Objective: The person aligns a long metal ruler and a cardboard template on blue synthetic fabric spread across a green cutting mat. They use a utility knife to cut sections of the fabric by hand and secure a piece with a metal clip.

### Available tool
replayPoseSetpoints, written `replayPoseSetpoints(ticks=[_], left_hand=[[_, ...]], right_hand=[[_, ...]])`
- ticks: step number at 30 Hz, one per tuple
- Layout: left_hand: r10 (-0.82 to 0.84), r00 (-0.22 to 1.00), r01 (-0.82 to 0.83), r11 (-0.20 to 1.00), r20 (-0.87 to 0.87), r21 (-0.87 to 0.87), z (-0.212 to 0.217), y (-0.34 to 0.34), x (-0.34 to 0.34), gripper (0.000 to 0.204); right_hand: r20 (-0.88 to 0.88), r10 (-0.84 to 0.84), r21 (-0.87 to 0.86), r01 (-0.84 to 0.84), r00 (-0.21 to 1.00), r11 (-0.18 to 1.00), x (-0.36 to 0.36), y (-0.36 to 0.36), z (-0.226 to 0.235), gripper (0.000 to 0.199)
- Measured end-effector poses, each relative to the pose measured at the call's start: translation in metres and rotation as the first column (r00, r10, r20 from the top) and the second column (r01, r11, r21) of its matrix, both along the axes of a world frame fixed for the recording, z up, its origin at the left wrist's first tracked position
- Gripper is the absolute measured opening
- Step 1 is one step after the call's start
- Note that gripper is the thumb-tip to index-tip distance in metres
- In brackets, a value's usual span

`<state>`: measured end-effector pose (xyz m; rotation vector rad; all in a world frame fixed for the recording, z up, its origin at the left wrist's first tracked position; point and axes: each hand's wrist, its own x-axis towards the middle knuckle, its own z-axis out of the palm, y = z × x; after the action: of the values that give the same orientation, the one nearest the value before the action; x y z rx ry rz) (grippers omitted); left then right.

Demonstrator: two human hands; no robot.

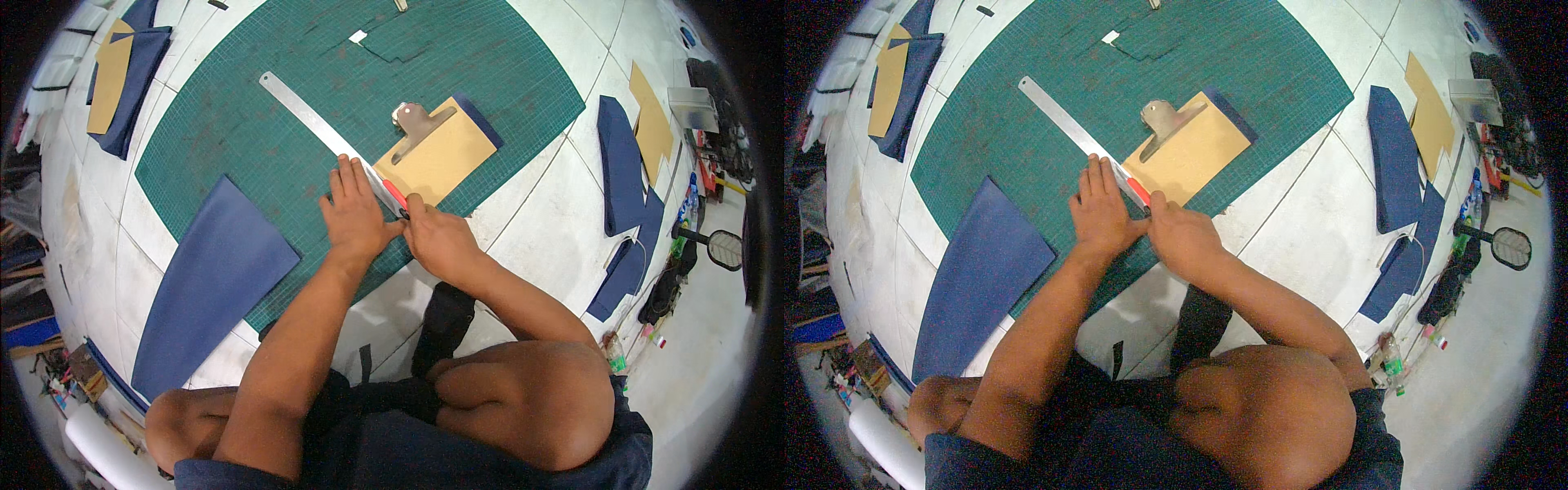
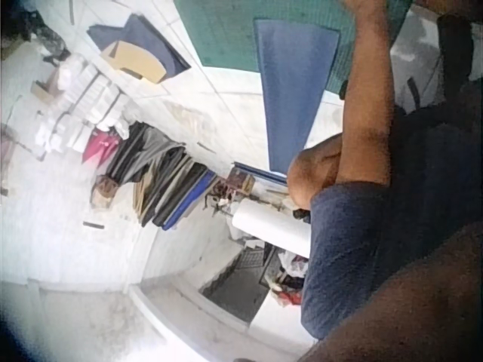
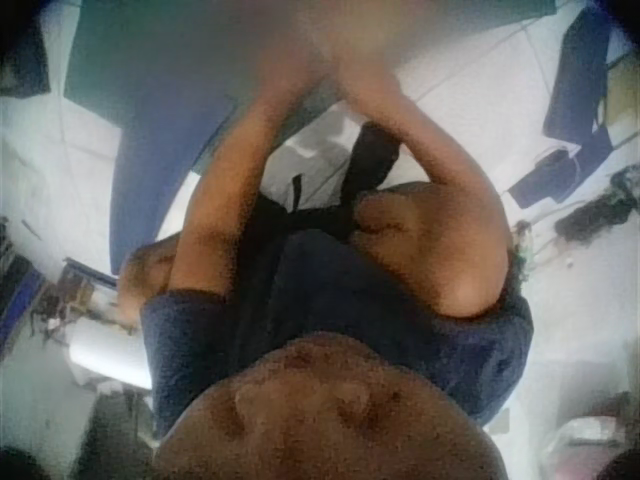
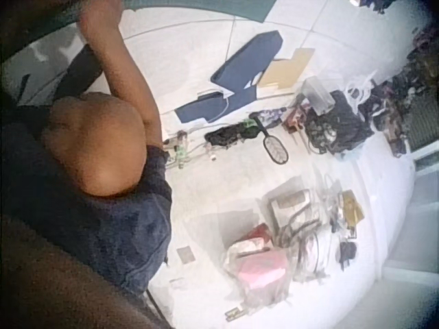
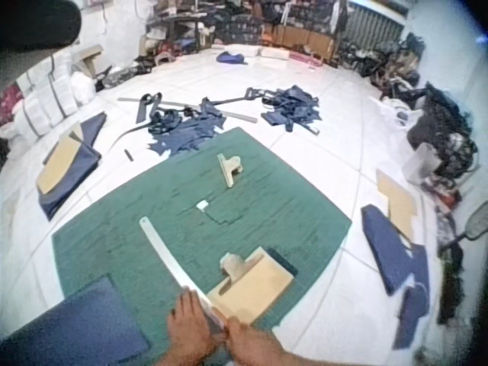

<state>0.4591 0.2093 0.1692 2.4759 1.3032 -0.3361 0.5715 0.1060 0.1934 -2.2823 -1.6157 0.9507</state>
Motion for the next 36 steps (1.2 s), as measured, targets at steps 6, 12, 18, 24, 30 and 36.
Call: replayPoseSetpoints(ticks=[6, 12, 18, 24, 30, 36], left_hand=[[-0.015, 1.000, 0.014, 1.000, 0.017, 0.014, -0.002, 0.000, -0.002, 0.127], [-0.026, 1.000, 0.026, 0.999, 0.004, 0.026, -0.002, 0.000, -0.003, 0.127], [-0.014, 1.000, 0.014, 1.000, 0.016, -0.007, 0.002, 0.000, -0.001, 0.130], [-0.001, 0.999, 0.000, 0.999, -0.036, -0.034, 0.005, 0.000, 0.003, 0.134], [-0.020, 1.000, 0.020, 1.000, 0.004, -0.016, 0.002, 0.001, 0.000, 0.135], [-0.032, 0.999, 0.032, 0.999, 0.015, -0.006, 0.004, 0.001, -0.002, 0.135]], right_hand=[[0.021, -0.010, -0.054, 0.011, 1.000, 0.998, -0.003, 0.002, -0.004, 0.023], [0.045, 0.010, -0.050, -0.008, 0.999, 0.999, 0.001, 0.007, 0.001, 0.023], [-0.013, 0.038, -0.168, -0.040, 0.999, 0.985, 0.010, 0.008, 0.007, 0.023], [-0.039, 0.046, -0.393, -0.057, 0.998, 0.918, 0.021, -0.046, 0.023, 0.019], [-0.011, 0.059, -0.429, -0.058, 0.998, 0.901, 0.029, -0.097, 0.022, 0.019], [-0.005, 0.077, -0.320, -0.074, 0.997, 0.945, 0.035, -0.092, 0.033, 0.022]])
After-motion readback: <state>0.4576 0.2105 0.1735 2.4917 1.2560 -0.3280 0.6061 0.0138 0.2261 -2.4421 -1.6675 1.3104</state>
